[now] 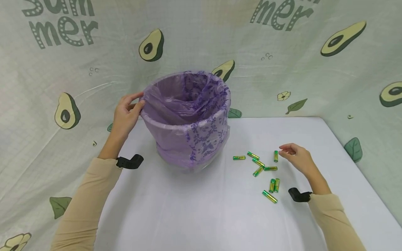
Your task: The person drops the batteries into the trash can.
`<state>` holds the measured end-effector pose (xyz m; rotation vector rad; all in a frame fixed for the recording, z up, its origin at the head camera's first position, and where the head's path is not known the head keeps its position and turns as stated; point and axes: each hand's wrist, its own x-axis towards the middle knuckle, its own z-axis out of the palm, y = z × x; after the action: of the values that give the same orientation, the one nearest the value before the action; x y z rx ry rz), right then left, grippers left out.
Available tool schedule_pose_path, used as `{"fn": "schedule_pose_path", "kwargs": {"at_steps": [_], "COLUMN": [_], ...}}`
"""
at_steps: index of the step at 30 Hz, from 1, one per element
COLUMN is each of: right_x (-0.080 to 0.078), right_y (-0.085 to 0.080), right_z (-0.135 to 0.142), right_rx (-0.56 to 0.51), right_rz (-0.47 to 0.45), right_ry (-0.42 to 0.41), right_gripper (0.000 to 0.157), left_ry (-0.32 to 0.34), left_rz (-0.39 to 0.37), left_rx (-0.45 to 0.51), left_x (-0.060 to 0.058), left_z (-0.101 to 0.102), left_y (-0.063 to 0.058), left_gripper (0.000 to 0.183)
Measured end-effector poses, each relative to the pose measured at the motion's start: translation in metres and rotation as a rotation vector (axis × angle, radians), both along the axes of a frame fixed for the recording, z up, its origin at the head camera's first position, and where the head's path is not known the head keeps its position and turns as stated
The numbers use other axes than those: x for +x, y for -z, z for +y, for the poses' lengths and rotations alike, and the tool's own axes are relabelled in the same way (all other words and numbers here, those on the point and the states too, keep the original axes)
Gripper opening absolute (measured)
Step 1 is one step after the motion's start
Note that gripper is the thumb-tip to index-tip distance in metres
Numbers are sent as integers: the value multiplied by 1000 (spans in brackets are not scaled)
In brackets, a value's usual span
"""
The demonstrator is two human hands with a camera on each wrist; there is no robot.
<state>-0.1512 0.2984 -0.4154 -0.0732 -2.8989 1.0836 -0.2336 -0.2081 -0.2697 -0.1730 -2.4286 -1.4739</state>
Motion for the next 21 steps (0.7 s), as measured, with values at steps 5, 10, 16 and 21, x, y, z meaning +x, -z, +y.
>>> {"fn": "schedule_pose_path", "kwargs": {"at_steps": [5, 10, 16, 21], "right_x": [0, 3, 7, 7], "right_y": [20, 32, 43, 50], "right_z": [5, 8, 10, 11], "right_rx": [-46, -59, -74, -68], "right_rz": [-114, -193, -261, -261], "right_ry": [22, -11, -36, -39], "right_gripper": [48, 47, 41, 38], "left_ry": [5, 8, 1, -13], "left_rz": [5, 9, 9, 8], "left_rx": [19, 21, 17, 9], "left_x": [0, 0, -1, -2], "left_z": [0, 1, 1, 1], "left_y": [1, 1, 1, 1], "left_gripper": [41, 41, 41, 41]}}
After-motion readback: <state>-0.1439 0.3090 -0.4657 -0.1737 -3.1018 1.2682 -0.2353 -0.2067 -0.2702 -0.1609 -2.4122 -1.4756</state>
